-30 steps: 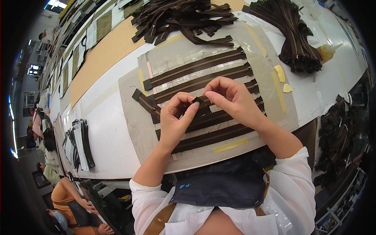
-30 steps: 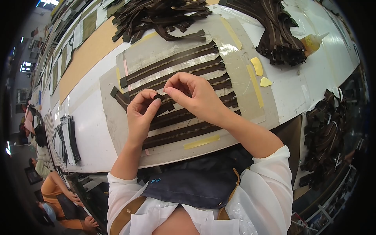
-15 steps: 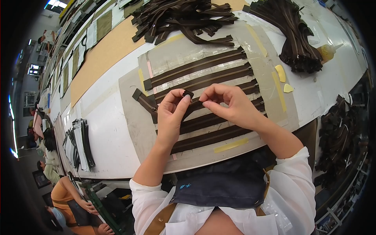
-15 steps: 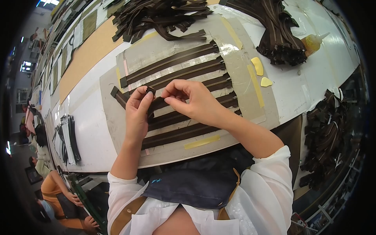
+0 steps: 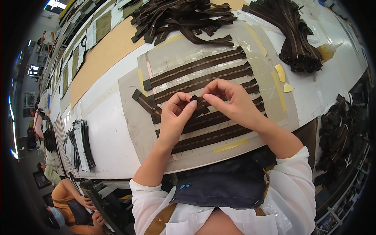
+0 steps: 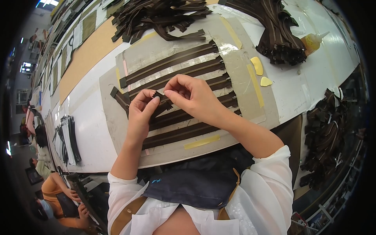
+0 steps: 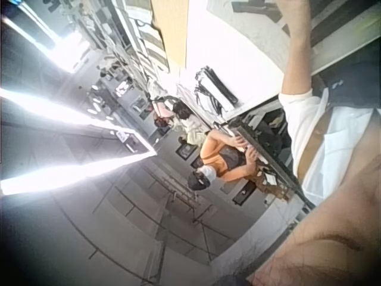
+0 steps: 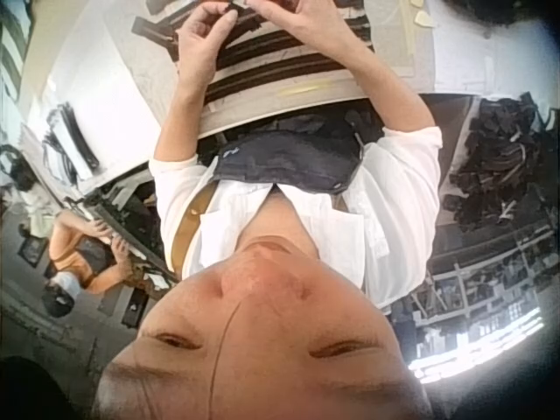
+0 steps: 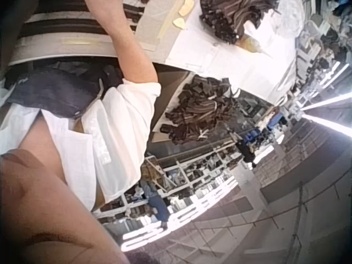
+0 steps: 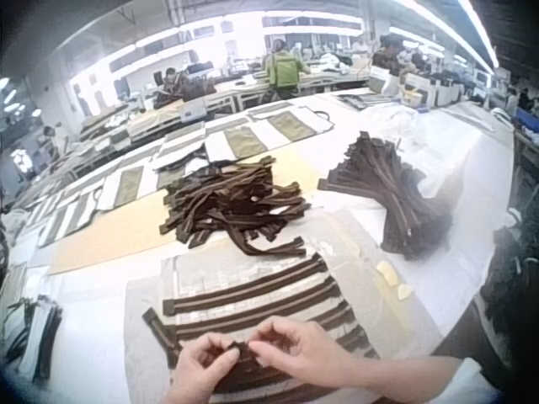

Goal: Assembling zipper sliders onto zipper tapes and organizing them on a board.

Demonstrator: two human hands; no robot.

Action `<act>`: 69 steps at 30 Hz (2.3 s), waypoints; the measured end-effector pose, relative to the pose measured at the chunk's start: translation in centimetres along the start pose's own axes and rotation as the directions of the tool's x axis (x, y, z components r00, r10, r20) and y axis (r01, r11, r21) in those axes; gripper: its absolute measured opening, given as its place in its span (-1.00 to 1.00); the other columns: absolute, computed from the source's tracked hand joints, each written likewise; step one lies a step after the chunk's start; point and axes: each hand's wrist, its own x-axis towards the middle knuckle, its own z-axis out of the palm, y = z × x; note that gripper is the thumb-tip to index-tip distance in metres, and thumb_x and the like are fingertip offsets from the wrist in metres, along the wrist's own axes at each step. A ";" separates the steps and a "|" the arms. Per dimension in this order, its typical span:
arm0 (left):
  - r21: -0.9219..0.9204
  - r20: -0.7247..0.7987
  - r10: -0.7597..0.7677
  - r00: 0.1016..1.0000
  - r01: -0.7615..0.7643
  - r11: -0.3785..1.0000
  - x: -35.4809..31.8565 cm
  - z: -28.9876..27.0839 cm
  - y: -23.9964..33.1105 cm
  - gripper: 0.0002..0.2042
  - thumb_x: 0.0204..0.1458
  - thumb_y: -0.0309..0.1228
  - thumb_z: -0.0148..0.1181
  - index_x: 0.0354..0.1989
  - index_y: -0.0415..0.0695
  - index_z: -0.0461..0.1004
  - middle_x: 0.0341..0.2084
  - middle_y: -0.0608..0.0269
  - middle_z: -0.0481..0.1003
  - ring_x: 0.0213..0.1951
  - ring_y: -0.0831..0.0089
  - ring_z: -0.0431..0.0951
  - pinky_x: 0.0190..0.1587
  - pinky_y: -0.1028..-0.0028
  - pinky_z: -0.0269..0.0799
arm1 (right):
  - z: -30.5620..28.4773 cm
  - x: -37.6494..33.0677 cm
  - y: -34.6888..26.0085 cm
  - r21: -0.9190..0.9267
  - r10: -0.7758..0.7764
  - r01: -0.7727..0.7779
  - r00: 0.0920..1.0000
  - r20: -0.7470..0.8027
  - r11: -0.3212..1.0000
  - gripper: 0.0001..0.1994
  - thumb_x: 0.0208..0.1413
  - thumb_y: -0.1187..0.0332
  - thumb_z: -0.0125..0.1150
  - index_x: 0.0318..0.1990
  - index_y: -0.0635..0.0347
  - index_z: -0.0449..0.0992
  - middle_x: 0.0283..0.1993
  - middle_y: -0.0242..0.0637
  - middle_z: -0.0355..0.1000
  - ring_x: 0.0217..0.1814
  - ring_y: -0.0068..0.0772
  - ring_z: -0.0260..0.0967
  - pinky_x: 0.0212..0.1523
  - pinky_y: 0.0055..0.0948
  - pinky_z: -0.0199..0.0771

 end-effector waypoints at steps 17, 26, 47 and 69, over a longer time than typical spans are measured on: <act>0.064 0.038 -0.045 0.998 0.042 0.997 -0.1 0.2 0.9 -0.89 0.20 -0.47 0.24 -0.16 -0.20 0.50 -0.28 0.48 0.49 -0.24 0.76 0.41 -0.17 0.69 0.31 | -0.5 0.1 -0.2 0.238 0.145 -0.157 0.987 0.066 0.959 -0.90 0.24 0.42 0.23 -0.21 0.27 0.51 -0.37 -0.57 0.38 -0.37 -0.83 0.25 -0.36 -0.74 0.27; 0.098 0.064 0.026 0.998 -0.032 0.995 -0.2 0.3 0.7 -0.90 0.19 -0.50 0.27 -0.21 -0.20 0.48 -0.32 0.50 0.47 -0.28 0.78 0.41 -0.22 0.71 0.32 | -0.1 0.1 0.4 0.170 0.068 -0.078 0.996 0.059 0.982 -0.89 0.26 0.39 0.23 -0.18 0.25 0.51 -0.35 -0.57 0.39 -0.37 -0.83 0.26 -0.36 -0.73 0.27; 0.153 0.029 0.170 0.985 -0.172 0.973 -0.2 0.5 0.3 -0.91 0.17 -0.54 0.25 -0.23 -0.24 0.46 -0.26 0.40 0.45 -0.25 0.70 0.42 -0.15 0.66 0.35 | -0.3 0.1 0.3 0.199 0.062 -0.055 0.998 -0.027 0.978 -0.89 0.20 0.43 0.28 -0.24 0.28 0.51 -0.36 -0.54 0.41 -0.34 -0.81 0.28 -0.31 -0.71 0.32; 0.351 0.064 0.217 0.974 -0.226 0.909 0.0 0.4 -0.2 -0.91 0.07 -0.58 0.29 -0.31 -0.26 0.49 -0.35 0.35 0.48 -0.31 0.66 0.44 -0.22 0.63 0.35 | -0.5 -0.1 -0.1 -0.057 0.034 -0.033 0.999 0.016 0.998 -0.90 0.15 0.46 0.30 -0.28 0.31 0.54 -0.36 -0.52 0.46 -0.35 -0.77 0.32 -0.29 -0.68 0.37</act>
